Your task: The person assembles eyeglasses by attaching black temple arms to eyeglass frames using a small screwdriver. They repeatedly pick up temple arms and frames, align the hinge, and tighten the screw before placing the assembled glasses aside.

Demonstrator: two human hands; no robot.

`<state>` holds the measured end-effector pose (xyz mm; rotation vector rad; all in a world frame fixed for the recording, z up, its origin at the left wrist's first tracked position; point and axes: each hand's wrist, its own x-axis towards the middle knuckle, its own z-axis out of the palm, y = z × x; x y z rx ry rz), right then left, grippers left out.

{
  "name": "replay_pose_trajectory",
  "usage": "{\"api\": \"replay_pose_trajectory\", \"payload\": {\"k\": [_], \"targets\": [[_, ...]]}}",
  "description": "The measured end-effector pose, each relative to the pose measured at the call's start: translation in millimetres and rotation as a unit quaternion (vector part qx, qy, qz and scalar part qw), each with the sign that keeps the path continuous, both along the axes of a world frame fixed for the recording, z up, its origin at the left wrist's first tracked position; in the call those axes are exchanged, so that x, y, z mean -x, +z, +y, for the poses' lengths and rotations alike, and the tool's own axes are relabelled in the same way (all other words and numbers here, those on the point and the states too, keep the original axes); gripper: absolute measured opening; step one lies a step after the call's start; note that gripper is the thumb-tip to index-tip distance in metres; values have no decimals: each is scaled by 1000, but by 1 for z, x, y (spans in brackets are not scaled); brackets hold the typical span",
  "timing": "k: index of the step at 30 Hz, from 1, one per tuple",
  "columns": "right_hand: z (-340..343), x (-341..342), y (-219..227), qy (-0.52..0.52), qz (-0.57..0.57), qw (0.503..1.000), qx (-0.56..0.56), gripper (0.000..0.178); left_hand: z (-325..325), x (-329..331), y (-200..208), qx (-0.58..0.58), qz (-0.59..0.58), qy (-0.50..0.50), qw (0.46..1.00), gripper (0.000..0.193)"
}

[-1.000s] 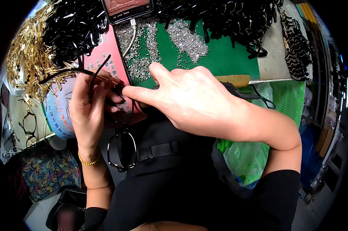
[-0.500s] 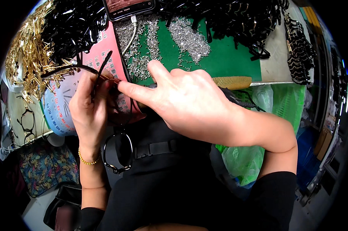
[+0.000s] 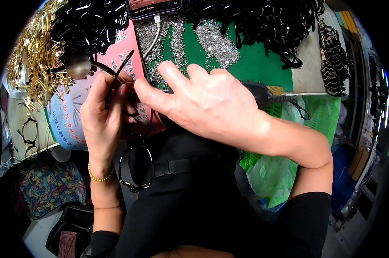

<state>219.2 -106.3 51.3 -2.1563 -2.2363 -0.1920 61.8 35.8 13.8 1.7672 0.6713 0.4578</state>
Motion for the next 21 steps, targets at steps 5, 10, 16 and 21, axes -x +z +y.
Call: {"api": "replay_pose_trajectory", "payload": {"k": [5,10,16,21], "targets": [[8,-5,-6,6,39,999,-26,44,0,-1,-4,-24,1,-6,1000,11],[-1,-13,9,-65,99,993,22,43,5,-12,-3,30,-62,57,996,11],[-30,-16,24,-124,147,977,92,40,32,-45,-7,-118,-192,159,961,34],[-37,-15,19,-118,152,973,123,49,25,-8,4,32,-265,200,943,52]]}}
